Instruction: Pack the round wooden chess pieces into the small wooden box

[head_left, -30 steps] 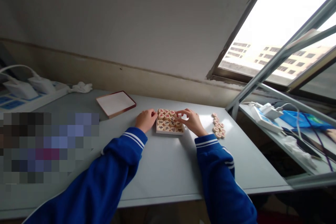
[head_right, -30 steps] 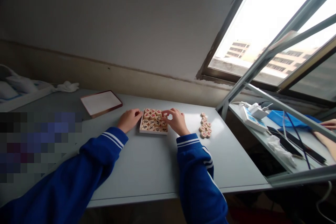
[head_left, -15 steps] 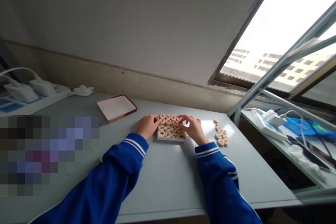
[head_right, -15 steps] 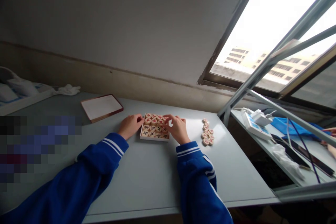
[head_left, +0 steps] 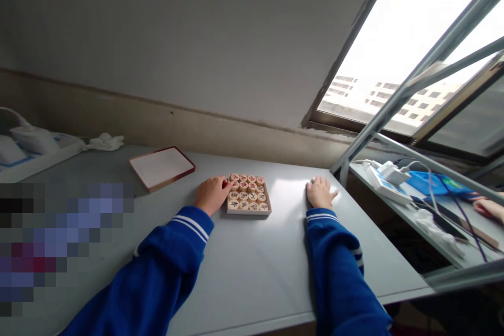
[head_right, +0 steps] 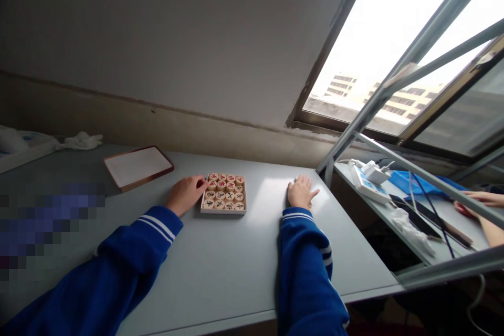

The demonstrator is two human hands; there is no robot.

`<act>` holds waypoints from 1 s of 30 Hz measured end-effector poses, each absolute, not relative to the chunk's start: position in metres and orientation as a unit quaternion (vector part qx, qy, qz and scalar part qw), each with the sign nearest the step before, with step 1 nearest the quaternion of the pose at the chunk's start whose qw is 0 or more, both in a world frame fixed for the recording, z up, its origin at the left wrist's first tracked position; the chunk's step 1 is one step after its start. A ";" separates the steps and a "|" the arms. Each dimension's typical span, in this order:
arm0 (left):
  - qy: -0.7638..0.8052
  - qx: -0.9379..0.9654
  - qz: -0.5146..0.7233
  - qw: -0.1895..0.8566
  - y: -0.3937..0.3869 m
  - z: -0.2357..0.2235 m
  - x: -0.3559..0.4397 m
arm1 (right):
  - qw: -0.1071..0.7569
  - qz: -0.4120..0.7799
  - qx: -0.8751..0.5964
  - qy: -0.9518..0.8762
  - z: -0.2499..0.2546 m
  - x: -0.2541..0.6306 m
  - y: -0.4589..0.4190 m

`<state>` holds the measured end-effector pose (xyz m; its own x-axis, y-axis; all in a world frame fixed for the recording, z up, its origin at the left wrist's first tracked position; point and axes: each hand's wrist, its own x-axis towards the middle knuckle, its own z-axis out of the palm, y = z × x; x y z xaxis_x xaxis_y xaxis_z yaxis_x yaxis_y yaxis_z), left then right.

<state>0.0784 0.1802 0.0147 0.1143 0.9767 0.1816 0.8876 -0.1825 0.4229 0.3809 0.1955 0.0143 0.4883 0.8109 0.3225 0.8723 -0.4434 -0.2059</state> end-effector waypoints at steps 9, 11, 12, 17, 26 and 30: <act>0.635 0.744 0.196 0.077 0.181 0.014 0.080 | 0.143 -0.105 -0.818 -0.547 0.020 0.378 0.195; 0.635 0.743 0.196 0.078 0.181 0.013 0.080 | 0.175 -0.053 -0.774 -0.606 0.027 0.367 0.191; 0.636 0.742 0.196 0.080 0.181 0.013 0.080 | 0.194 -0.012 -0.737 -0.648 0.031 0.360 0.189; 0.631 0.744 0.202 0.087 0.180 0.013 0.079 | 0.241 0.073 -0.579 -0.775 0.037 0.320 0.178; 0.629 0.748 0.200 0.072 0.180 0.013 0.080 | 0.241 0.031 -0.576 -0.781 0.025 0.298 0.178; 0.630 0.747 0.201 0.065 0.181 0.011 0.080 | 0.251 0.026 -0.571 -0.782 0.022 0.298 0.178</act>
